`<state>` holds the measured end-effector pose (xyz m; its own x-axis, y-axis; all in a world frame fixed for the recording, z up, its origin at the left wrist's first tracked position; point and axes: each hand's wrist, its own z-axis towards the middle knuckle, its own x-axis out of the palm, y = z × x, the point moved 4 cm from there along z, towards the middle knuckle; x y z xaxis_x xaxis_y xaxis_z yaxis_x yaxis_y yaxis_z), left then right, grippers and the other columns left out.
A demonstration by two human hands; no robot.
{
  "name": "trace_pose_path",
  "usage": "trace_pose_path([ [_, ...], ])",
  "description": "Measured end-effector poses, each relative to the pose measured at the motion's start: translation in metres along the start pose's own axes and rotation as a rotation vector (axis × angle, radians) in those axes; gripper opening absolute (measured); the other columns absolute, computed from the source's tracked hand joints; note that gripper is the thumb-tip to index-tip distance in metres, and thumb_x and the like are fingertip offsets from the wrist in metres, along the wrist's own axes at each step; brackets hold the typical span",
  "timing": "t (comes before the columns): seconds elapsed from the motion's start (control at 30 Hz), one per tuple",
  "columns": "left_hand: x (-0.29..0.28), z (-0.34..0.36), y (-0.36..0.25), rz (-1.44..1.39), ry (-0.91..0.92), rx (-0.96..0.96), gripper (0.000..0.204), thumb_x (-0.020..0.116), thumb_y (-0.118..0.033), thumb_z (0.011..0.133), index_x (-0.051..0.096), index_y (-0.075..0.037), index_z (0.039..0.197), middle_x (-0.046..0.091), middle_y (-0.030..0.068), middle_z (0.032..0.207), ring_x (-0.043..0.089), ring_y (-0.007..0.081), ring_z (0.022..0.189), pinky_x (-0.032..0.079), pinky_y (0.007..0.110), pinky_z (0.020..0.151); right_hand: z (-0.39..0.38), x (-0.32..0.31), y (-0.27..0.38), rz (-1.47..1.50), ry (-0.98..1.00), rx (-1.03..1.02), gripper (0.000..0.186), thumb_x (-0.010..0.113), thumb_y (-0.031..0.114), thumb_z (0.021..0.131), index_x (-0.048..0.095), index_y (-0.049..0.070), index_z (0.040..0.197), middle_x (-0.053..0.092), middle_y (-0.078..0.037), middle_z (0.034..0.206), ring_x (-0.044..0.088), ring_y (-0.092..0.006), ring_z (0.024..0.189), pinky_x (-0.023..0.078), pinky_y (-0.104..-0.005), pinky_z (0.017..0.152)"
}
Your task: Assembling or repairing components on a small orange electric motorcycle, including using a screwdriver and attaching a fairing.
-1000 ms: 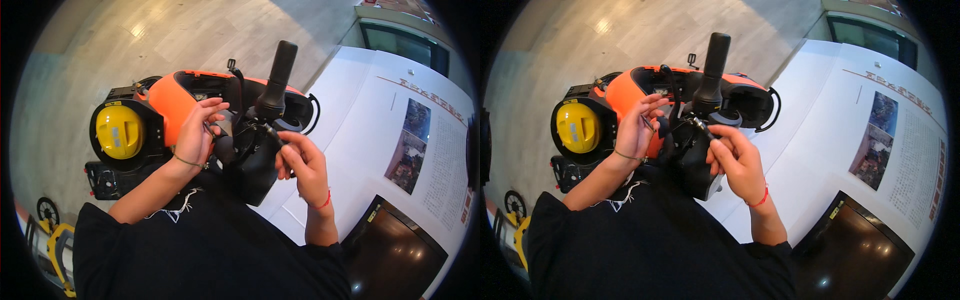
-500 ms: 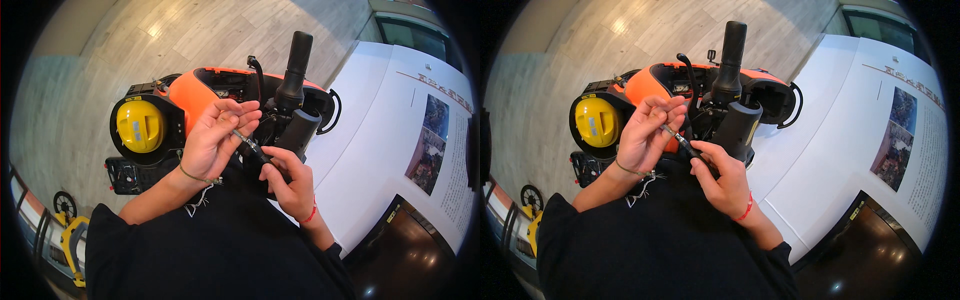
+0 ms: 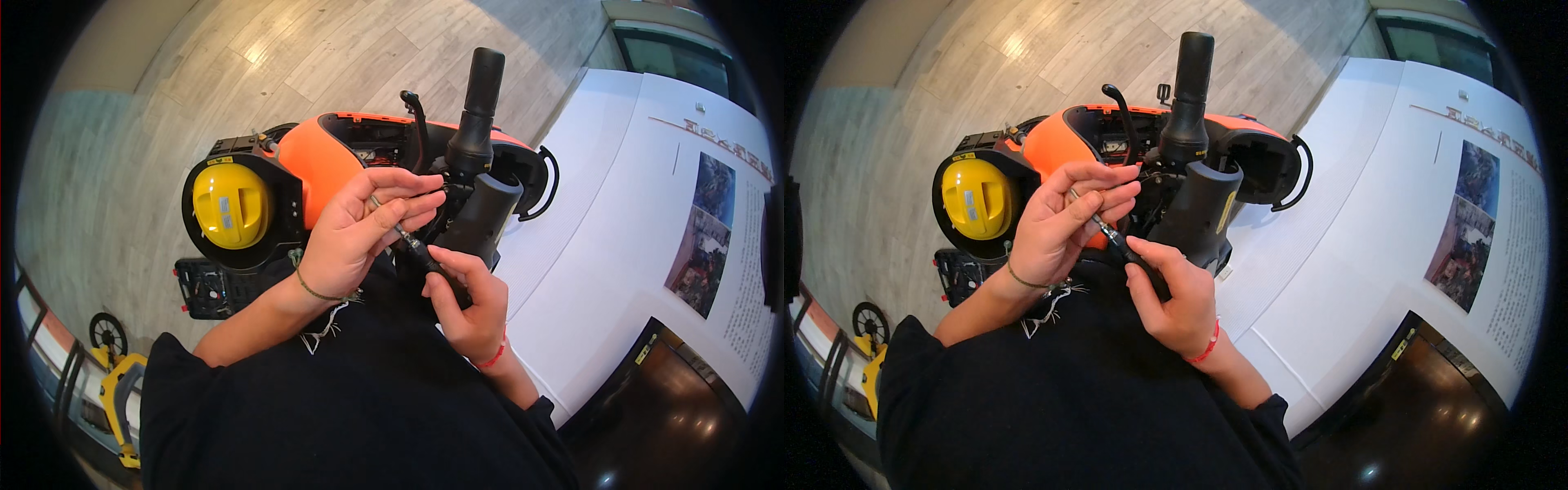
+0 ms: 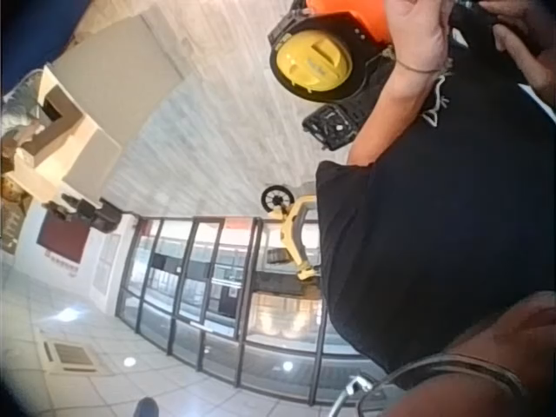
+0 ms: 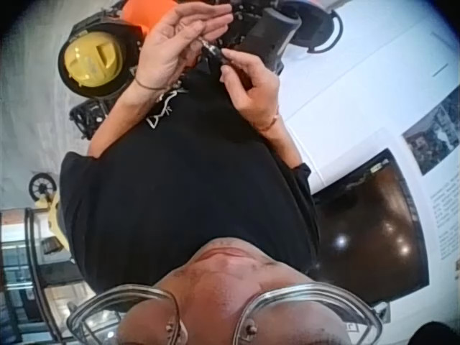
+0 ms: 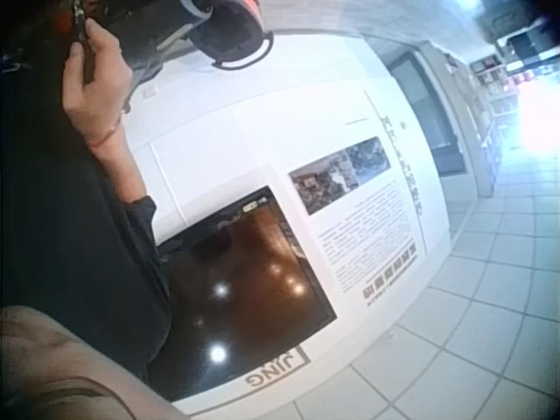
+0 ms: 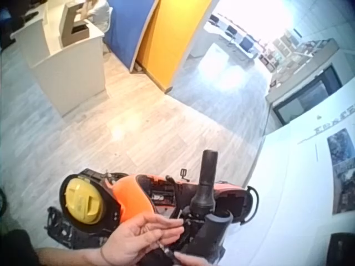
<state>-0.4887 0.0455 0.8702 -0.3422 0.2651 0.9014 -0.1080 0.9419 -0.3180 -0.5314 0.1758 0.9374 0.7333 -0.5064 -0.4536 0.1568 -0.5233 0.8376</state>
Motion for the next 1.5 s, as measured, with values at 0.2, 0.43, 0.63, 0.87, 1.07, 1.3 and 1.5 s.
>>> trace_pose_path([
  [0.2, 0.009, 0.005, -0.005, -0.048, 0.008, -0.065, 0.030, 0.047, -0.009, 0.089, 0.038, 0.001, 0.117, 0.046, 0.0231, 0.121, 0.051, 0.0260, 0.110, 0.042, 0.037, 0.095, -0.004, 0.008, -0.005, 0.471, -0.012, 0.257, 0.027, 0.048, 0.002, 0.086, 0.046, -0.002, 0.112, 0.057, -0.005, 0.072, 0.045, -0.0039, 0.052, 0.035, -0.0155, 0.048],
  [0.43, 0.019, 0.003, 0.002, -0.040, -0.059, -0.100, 0.032, 0.038, -0.026, 0.094, 0.043, 0.002, 0.110, 0.051, 0.0245, 0.114, 0.058, 0.0260, 0.100, 0.046, 0.036, 0.089, -0.008, 0.013, -0.013, 0.611, -0.094, 0.240, 0.026, 0.046, 0.002, 0.088, 0.045, -0.003, 0.113, 0.054, -0.005, 0.073, 0.042, -0.0037, 0.052, 0.033, -0.0153, 0.047],
  [0.63, 0.020, 0.000, 0.010, 0.190, -0.046, -0.109, 0.043, 0.032, -0.036, 0.095, 0.051, 0.001, 0.086, 0.057, 0.0234, 0.103, 0.061, 0.0232, 0.091, 0.050, 0.032, 0.080, -0.010, 0.008, -0.012, 0.405, -0.164, 0.169, 0.023, 0.051, 0.000, 0.084, 0.048, -0.004, 0.107, 0.057, -0.006, 0.076, 0.051, -0.0067, 0.059, 0.041, -0.0175, 0.055],
  [0.87, 0.021, -0.001, 0.024, 0.289, -0.079, -0.083, 0.043, 0.030, -0.036, 0.095, 0.045, -0.004, 0.071, 0.060, 0.0260, 0.093, 0.062, 0.0288, 0.083, 0.050, 0.036, 0.077, -0.011, 0.005, -0.006, 0.159, -0.262, -0.041, 0.021, 0.051, -0.002, 0.083, 0.048, -0.003, 0.104, 0.054, -0.006, 0.073, 0.050, -0.0069, 0.057, 0.040, -0.0181, 0.052],
  [1.07, 0.029, 0.007, 0.030, 0.120, -0.075, -0.122, 0.045, 0.029, -0.037, 0.095, 0.043, -0.002, 0.071, 0.059, 0.0261, 0.095, 0.062, 0.0286, 0.084, 0.051, 0.034, 0.076, -0.013, 0.020, -0.008, 1.341, -0.153, 0.568, 0.018, 0.042, 0.010, 0.090, 0.045, -0.001, 0.104, 0.041, -0.002, 0.064, 0.025, -0.0040, 0.039, 0.021, -0.0185, 0.040],
  [1.3, 0.035, 0.015, 0.024, 0.188, -0.040, -0.127, 0.047, 0.026, -0.031, 0.096, 0.049, 0.001, 0.069, 0.059, 0.0247, 0.099, 0.062, 0.0251, 0.081, 0.049, 0.032, 0.072, -0.014, 0.013, -0.018, 0.947, -0.226, 0.380, 0.025, 0.043, 0.007, 0.089, 0.044, -0.005, 0.111, 0.044, -0.002, 0.065, 0.031, -0.0056, 0.045, 0.026, -0.0181, 0.040],
  [1.5, 0.019, 0.016, 0.012, 1.052, 0.025, 0.117, 0.047, 0.027, -0.030, 0.095, 0.048, 0.001, 0.068, 0.056, 0.0111, 0.073, 0.050, 0.0150, 0.064, 0.040, 0.027, 0.063, -0.019, 0.005, -0.018, 0.744, -0.213, 0.272, 0.026, 0.044, 0.003, 0.088, 0.045, -0.007, 0.112, 0.047, -0.003, 0.065, 0.037, -0.0046, 0.050, 0.029, -0.0170, 0.042],
])
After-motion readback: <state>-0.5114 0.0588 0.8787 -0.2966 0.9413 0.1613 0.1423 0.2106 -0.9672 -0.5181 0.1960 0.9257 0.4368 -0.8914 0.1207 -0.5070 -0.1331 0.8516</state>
